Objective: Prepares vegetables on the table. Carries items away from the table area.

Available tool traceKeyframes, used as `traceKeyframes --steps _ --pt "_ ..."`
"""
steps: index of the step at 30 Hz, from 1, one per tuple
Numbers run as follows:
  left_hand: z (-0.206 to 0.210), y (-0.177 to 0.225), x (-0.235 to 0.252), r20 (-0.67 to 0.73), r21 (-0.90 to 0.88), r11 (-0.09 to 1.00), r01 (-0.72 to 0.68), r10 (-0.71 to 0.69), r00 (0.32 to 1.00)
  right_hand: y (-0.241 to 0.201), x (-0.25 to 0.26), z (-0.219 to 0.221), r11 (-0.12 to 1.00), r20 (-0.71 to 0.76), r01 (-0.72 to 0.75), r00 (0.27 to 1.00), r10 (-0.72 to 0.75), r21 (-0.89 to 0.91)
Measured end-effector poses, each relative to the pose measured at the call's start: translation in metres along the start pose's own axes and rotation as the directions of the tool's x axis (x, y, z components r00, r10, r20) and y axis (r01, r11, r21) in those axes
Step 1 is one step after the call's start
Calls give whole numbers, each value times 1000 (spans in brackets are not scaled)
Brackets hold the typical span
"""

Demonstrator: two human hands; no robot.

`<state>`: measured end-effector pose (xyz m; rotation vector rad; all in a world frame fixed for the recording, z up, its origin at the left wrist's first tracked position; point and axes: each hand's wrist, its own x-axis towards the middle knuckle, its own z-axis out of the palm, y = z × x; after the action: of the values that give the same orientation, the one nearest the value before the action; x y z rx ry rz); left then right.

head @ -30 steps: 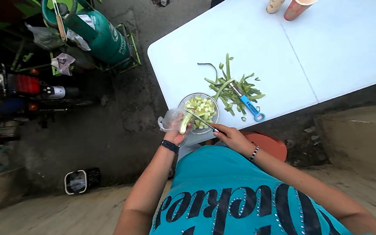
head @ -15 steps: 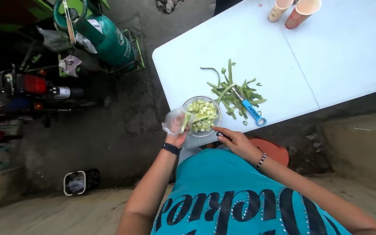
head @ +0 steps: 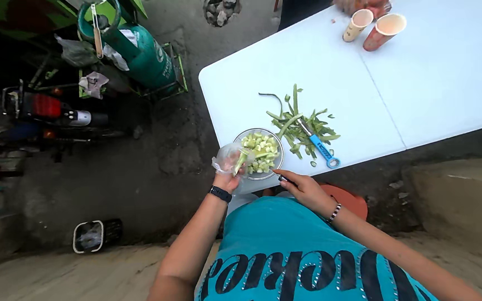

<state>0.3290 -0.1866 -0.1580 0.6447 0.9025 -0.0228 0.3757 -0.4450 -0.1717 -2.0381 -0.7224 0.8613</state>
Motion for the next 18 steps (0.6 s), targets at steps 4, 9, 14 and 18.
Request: traceKeyframes --steps 4,9,14,18 --pt "9 -2 -6 -68 46 997 56 -53 996 7 2 3 999 24 -41 999 41 -9" --pt "7 -4 1 -82 44 995 90 -86 993 5 -1 2 999 -1 -37 999 37 16" --pt "5 -2 2 -74 95 993 65 -58 996 2 -7 -1 1000 -20 22 1000 -22 13" --pt "7 -2 -1 -51 107 993 54 -49 997 1 -6 -3 1000 11 2 1000 -2 -21"
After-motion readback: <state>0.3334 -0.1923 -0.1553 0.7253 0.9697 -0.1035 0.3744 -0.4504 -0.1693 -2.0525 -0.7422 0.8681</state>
